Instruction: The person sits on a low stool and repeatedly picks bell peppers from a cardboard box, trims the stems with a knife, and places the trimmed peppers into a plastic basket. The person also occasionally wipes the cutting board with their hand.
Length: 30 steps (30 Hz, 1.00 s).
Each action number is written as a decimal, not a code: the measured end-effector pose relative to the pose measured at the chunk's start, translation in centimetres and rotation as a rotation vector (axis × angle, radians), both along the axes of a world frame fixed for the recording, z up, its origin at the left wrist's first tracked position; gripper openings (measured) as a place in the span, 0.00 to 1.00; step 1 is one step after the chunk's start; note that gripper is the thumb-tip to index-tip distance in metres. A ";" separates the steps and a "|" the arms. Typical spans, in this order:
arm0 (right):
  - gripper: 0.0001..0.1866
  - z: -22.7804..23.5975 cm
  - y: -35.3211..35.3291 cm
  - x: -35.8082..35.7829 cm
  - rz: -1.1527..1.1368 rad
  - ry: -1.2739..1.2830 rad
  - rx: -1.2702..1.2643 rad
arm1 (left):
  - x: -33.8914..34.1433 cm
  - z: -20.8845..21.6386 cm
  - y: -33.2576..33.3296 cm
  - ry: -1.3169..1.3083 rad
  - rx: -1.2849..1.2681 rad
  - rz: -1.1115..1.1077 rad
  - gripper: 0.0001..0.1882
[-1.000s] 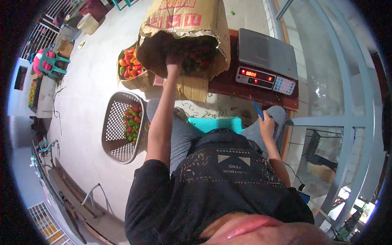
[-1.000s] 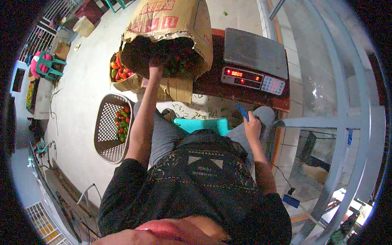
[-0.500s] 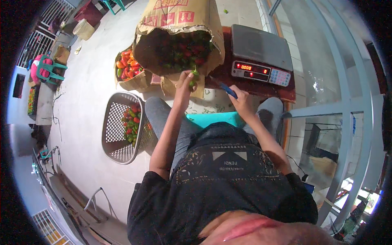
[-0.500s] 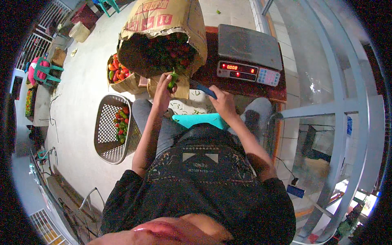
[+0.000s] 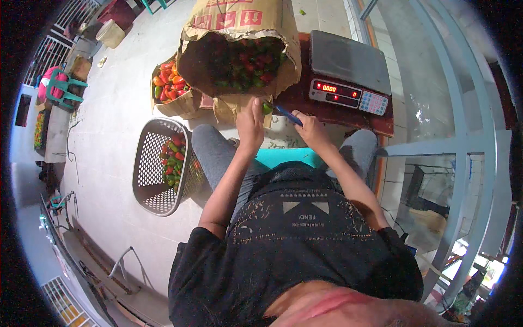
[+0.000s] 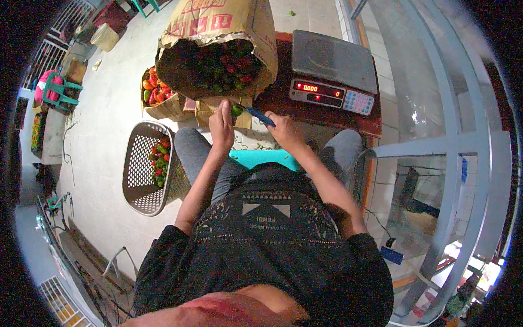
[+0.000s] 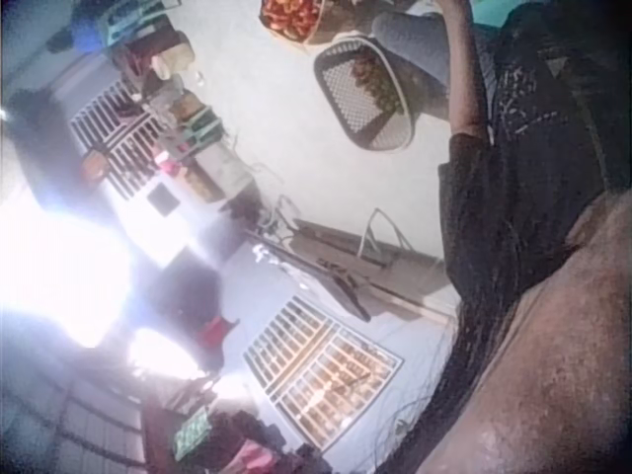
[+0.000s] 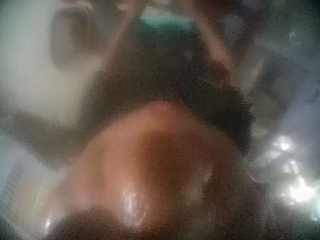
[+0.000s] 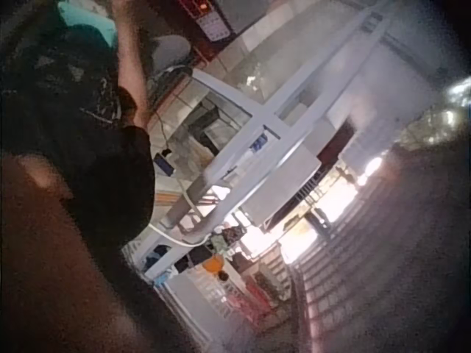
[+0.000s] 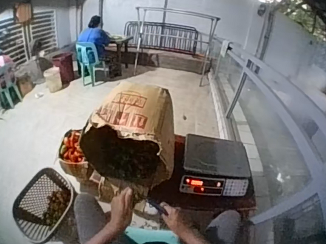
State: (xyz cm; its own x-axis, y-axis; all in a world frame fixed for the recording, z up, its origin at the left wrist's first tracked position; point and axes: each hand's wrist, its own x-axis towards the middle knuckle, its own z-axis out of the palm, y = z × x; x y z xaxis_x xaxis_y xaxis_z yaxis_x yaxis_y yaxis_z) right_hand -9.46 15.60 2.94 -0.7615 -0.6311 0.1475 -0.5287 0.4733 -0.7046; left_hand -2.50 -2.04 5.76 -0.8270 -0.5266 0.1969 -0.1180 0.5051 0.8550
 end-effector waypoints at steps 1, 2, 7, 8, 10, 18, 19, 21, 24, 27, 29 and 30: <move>0.11 -0.3 -0.2 0.3 -0.013 -0.029 0.014 | 0.2 -0.6 -0.2 -0.019 0.007 -0.022 0.23; 0.12 -0.5 -0.3 0.5 -0.028 -0.054 0.027 | 0.2 -1.4 -0.5 -0.036 0.012 -0.044 0.24; 0.17 -10.6 6.1 -1.1 -0.171 -0.374 -0.039 | 0.4 1.3 -0.3 0.131 0.635 -0.185 0.28; 0.19 -10.8 7.3 -0.8 -0.212 -0.355 -0.025 | 0.1 1.8 -0.9 0.104 0.816 -0.232 0.28; 0.19 -10.0 8.4 0.3 -0.180 -0.255 0.076 | -0.7 1.6 -2.6 0.023 1.190 -0.330 0.28; 0.15 -9.3 15.5 -1.3 -0.352 -0.114 0.094 | -0.5 -1.0 -4.2 0.320 1.970 -0.301 0.25; 0.14 -8.9 16.1 -0.9 -0.390 -0.080 0.103 | 0.0 -1.8 -4.8 0.351 1.949 -0.363 0.25; 0.13 -7.2 17.3 -0.3 -0.476 -0.004 0.131 | 0.6 -2.9 -5.6 0.379 1.936 -0.347 0.25; 0.16 -6.3 17.9 0.4 -0.545 -0.007 0.181 | 0.9 -3.7 -6.1 0.403 1.899 -0.292 0.23; 0.13 -5.7 16.6 1.1 -0.561 0.095 0.282 | 1.7 -4.5 -7.6 0.415 1.846 -0.239 0.19; 0.11 -5.8 16.6 1.1 -0.538 0.097 0.224 | 3.1 -6.3 -11.3 0.451 1.698 -0.211 0.16; 0.10 -6.0 16.6 1.0 -0.528 0.099 0.196 | 3.7 -6.8 -13.3 0.467 1.625 -0.199 0.15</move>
